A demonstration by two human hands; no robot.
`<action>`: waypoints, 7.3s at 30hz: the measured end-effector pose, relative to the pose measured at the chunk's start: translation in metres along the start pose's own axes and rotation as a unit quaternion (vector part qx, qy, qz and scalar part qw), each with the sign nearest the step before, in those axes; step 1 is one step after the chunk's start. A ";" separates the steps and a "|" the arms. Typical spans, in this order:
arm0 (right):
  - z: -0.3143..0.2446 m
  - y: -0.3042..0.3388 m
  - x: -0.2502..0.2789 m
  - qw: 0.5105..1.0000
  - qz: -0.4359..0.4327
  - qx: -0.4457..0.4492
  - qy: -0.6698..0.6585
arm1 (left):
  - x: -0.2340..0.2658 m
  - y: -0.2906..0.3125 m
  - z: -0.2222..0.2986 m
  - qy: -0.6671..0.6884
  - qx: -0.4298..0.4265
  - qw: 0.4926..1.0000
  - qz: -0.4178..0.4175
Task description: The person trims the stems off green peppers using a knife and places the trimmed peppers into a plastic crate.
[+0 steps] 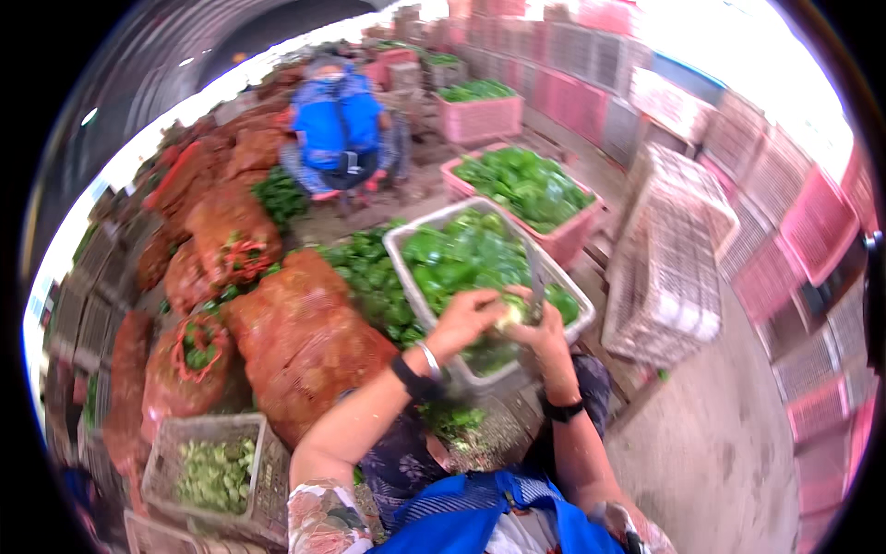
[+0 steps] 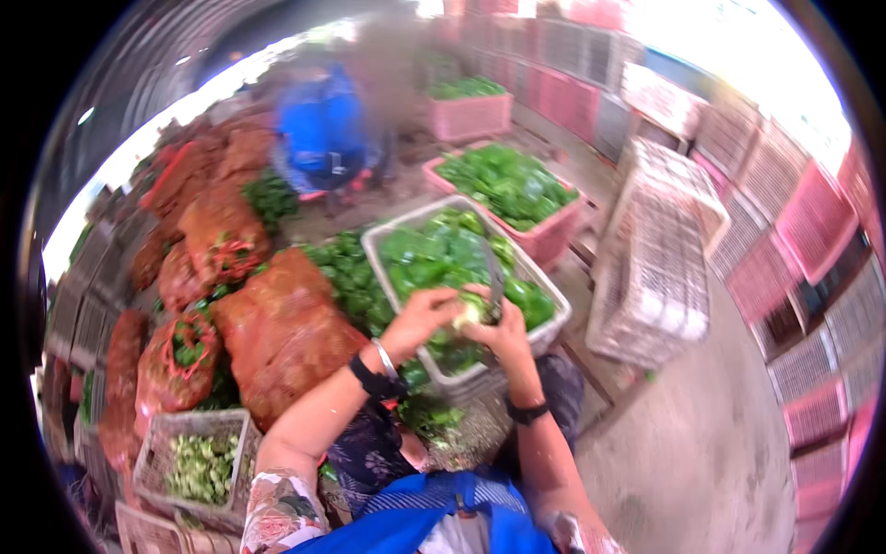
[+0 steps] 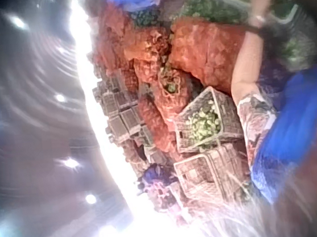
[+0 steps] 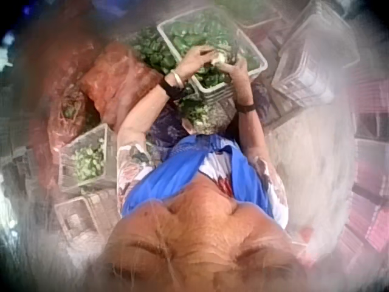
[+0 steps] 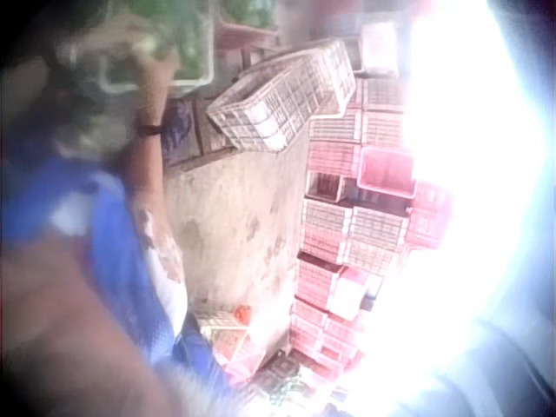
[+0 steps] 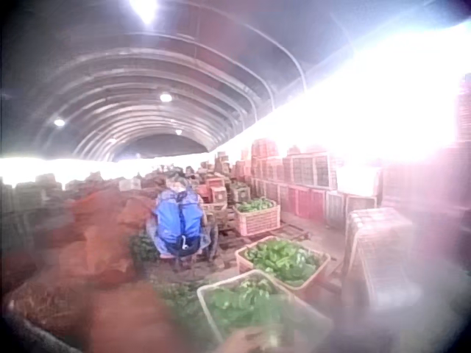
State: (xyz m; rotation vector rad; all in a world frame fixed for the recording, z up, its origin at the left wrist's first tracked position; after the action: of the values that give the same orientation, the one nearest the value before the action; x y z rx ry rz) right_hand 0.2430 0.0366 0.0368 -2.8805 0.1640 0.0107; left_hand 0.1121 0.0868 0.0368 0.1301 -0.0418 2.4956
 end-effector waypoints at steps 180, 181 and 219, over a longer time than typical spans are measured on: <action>-0.059 0.035 -0.129 0.898 -0.054 0.289 0.328 | 0.118 0.151 0.048 0.153 -0.196 0.940 0.234; -0.062 0.034 -0.128 0.917 -0.071 0.259 0.296 | 0.114 0.150 0.046 0.195 -0.188 0.939 0.213; -0.024 0.036 -0.078 0.871 0.005 0.169 0.462 | 0.055 0.093 0.011 0.187 -0.100 0.954 0.211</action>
State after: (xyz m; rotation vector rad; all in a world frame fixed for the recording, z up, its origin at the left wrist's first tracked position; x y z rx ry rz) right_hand 0.1611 0.0044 0.0528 -2.2894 0.3106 -1.2604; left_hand 0.0131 0.0443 0.0539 -0.4853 -0.1807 2.8772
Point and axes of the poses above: each hand's wrist, its own y-axis away from the middle knuckle, its own x-axis out of the back of the hand, z = x × y, the point moved 7 cm from there along -y, towards the middle knuckle, and after that the axes turned 1 degree about -x, right-handed, at the moved point
